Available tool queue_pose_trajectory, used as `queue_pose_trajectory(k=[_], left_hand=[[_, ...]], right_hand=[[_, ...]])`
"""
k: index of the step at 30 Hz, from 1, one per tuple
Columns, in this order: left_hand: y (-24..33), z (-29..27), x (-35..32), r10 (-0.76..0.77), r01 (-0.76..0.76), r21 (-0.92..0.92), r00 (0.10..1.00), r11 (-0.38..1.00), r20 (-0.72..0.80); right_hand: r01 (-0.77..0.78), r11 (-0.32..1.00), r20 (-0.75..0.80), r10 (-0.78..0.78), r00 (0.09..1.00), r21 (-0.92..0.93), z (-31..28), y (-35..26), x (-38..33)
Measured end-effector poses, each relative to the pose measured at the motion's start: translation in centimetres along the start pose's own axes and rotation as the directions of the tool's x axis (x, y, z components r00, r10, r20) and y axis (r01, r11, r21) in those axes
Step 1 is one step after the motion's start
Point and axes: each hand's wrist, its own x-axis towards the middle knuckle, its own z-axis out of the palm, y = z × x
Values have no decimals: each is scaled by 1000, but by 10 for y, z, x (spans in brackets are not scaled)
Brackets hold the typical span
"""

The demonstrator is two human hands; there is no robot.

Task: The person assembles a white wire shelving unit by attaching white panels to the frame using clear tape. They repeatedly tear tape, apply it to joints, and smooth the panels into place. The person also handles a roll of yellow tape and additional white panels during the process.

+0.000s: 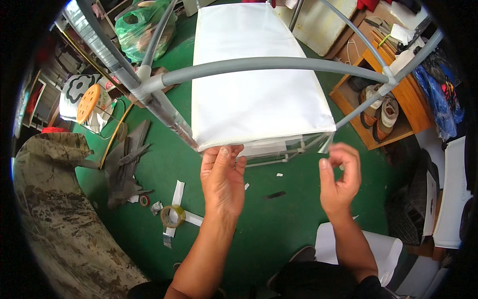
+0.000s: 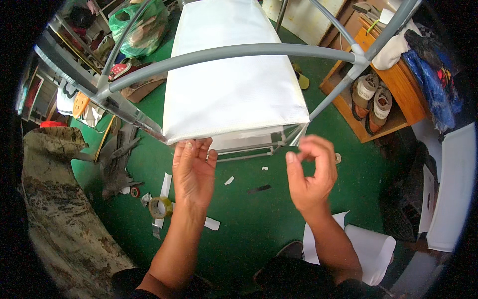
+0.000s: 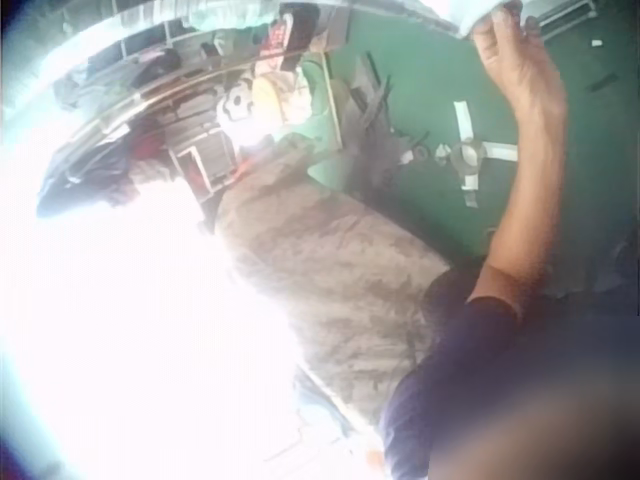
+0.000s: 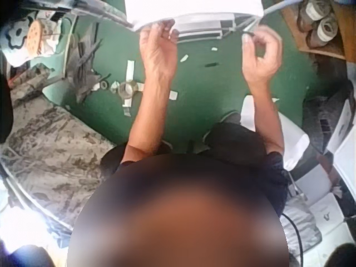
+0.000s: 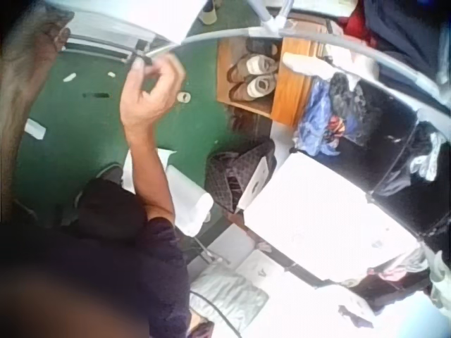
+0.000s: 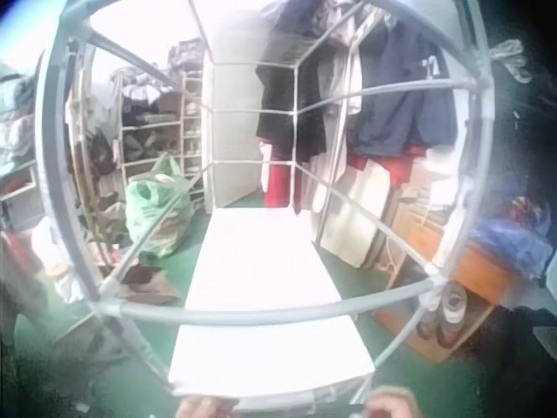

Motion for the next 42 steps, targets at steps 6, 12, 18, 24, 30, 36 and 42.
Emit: queue_pose_trajectory(k=[6, 12, 18, 24, 30, 36, 42], left_hand=[[-2, 1, 1, 17, -17, -11, 1000, 1000, -3], [-3, -1, 3, 32, -32, 16, 999, 999, -8], [-2, -4, 5, 76, -77, 19, 997, 997, 29], [-4, -8, 8, 79, -79, -12, 997, 997, 26], [-5, -6, 9, 89, -89, -18, 996, 996, 16], [-7, -5, 10, 101, -99, -42, 994, 994, 41], [-2, -1, 2, 76, -76, -19, 997, 997, 16]], right_hand=[[-831, 164, 663, 531, 528, 531, 50, -7, -21], [-689, -136, 670, 426, 608, 712, 76, 4, -9], [-622, -64, 592, 397, 701, 780, 91, 20, -14], [-598, 27, 544, 382, 747, 801, 97, 31, -12], [-563, 75, 507, 349, 788, 823, 104, 41, -13], [-558, 102, 496, 346, 796, 824, 104, 43, -13], [-604, 75, 537, 382, 753, 794, 90, 29, -16]])
